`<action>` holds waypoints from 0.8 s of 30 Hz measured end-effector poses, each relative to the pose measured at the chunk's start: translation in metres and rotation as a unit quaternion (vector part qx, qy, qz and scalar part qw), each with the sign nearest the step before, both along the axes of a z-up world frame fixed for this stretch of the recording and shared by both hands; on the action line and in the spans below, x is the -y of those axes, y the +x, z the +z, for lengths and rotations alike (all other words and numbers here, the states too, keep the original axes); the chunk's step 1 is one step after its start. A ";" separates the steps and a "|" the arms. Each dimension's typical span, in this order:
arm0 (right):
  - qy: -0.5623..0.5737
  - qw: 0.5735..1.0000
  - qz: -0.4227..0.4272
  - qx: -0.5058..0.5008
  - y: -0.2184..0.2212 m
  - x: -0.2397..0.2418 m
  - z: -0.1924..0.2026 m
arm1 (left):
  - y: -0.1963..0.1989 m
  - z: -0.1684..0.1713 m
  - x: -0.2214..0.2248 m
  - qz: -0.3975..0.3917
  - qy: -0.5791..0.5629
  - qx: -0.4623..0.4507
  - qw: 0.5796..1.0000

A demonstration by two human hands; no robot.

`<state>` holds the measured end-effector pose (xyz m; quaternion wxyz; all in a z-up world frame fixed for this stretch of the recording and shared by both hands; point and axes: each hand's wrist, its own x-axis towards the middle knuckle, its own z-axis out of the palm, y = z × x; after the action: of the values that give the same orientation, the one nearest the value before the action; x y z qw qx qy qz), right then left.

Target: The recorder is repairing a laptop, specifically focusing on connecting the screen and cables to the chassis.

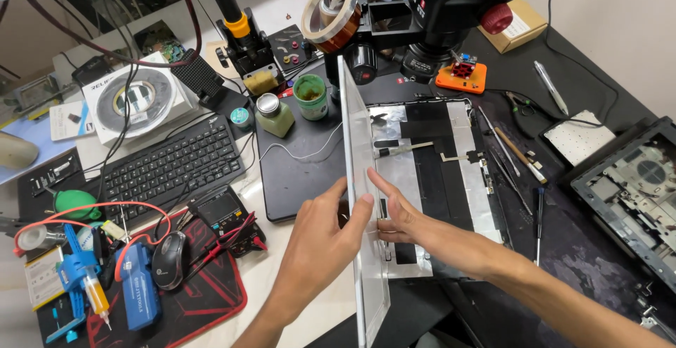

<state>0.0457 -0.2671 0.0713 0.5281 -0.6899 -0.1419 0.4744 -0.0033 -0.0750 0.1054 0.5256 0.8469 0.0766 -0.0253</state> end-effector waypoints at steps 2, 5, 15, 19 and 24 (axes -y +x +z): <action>0.006 1.000 -0.006 -0.001 -0.003 0.001 -0.001 | -0.002 0.002 0.004 0.005 -0.014 -0.002 1.000; 0.019 1.000 -0.005 -0.006 -0.006 0.005 -0.001 | -0.004 0.010 0.011 -0.007 -0.006 0.033 0.999; 0.121 0.971 -0.175 -0.112 -0.017 0.048 -0.039 | 0.004 0.014 0.059 -0.136 0.067 0.097 0.984; 0.139 0.928 -0.292 -0.188 -0.030 0.070 -0.060 | 0.006 0.001 0.088 -0.200 0.106 0.106 0.968; 0.228 0.912 -0.314 -0.135 -0.036 0.094 -0.091 | -0.001 -0.034 0.133 -0.211 0.174 0.114 0.955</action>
<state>0.0099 -0.3610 -0.0195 0.8068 -0.4889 0.0505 0.3279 -0.0038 -0.2077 0.0716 0.3583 0.9193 -0.1608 -0.0246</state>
